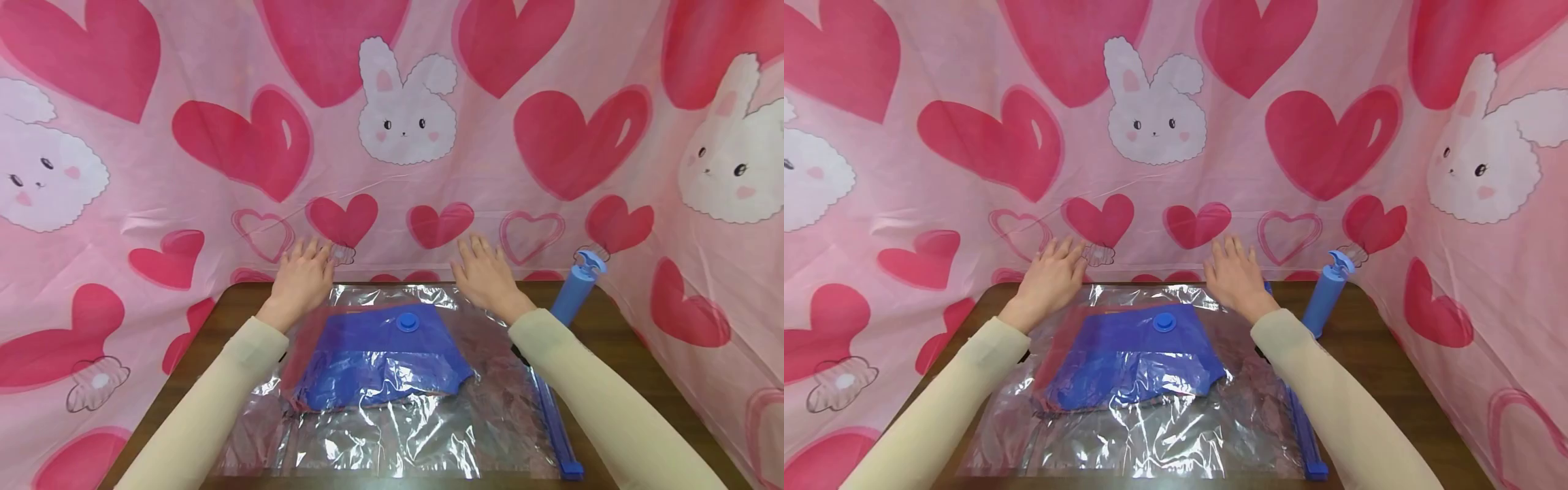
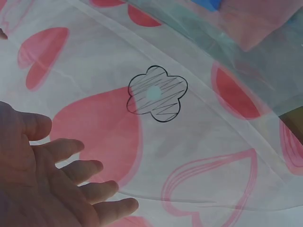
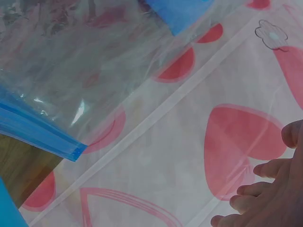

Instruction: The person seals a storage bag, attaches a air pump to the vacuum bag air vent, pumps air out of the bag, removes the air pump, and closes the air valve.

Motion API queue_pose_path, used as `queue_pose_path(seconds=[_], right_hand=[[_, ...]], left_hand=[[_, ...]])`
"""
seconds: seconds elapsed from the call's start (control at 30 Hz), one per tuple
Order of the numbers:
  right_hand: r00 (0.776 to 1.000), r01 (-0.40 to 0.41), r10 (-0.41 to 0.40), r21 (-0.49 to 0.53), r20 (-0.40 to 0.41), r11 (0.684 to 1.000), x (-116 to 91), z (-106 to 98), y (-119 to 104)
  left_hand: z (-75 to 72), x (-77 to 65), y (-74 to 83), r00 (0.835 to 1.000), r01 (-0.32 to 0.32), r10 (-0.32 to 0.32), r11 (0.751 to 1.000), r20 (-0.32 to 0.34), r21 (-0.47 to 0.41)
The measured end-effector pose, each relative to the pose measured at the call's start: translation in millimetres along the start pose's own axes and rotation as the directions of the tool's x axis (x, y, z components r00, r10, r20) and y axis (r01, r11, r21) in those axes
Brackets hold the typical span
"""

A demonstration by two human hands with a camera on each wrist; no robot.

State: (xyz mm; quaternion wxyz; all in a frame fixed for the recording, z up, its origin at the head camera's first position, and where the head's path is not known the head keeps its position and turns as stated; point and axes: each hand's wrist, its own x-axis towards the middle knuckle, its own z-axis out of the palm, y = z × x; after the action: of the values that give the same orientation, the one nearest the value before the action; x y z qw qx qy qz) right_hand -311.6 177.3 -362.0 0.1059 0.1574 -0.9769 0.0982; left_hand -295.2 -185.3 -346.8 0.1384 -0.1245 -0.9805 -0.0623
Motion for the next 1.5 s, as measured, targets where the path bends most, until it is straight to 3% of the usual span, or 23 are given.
queue_pose_path(seconds=[0.37, 0.57, 1.03, 1.5], right_hand=[[1.000, 0.017, -0.017, 0.036, 0.002, 0.999, -15.8, 4.5, 2.8], [0.999, 0.042, -0.041, 0.042, -0.031, 0.998, -21.4, 7.7, 1.9], [0.999, 0.049, -0.048, 0.053, -0.018, 0.997, -48.8, 20.9, 1.1], [0.996, 0.079, -0.077, 0.064, -0.034, 0.995, -80.5, 35.9, -2.3]], left_hand=[[0.3, -7.2, -1.1, 1.000, 0.002, -0.002, 1.000, 0.006, -0.006], [1.7, -17.3, -2.1, 1.000, -0.013, 0.013, 1.000, -0.018, -0.001], [16.1, -40.4, 2.2, 0.999, -0.037, 0.036, 0.999, -0.031, -0.027], [31.1, -67.0, 12.2, 0.999, -0.022, 0.024, 0.997, 0.021, -0.072]])
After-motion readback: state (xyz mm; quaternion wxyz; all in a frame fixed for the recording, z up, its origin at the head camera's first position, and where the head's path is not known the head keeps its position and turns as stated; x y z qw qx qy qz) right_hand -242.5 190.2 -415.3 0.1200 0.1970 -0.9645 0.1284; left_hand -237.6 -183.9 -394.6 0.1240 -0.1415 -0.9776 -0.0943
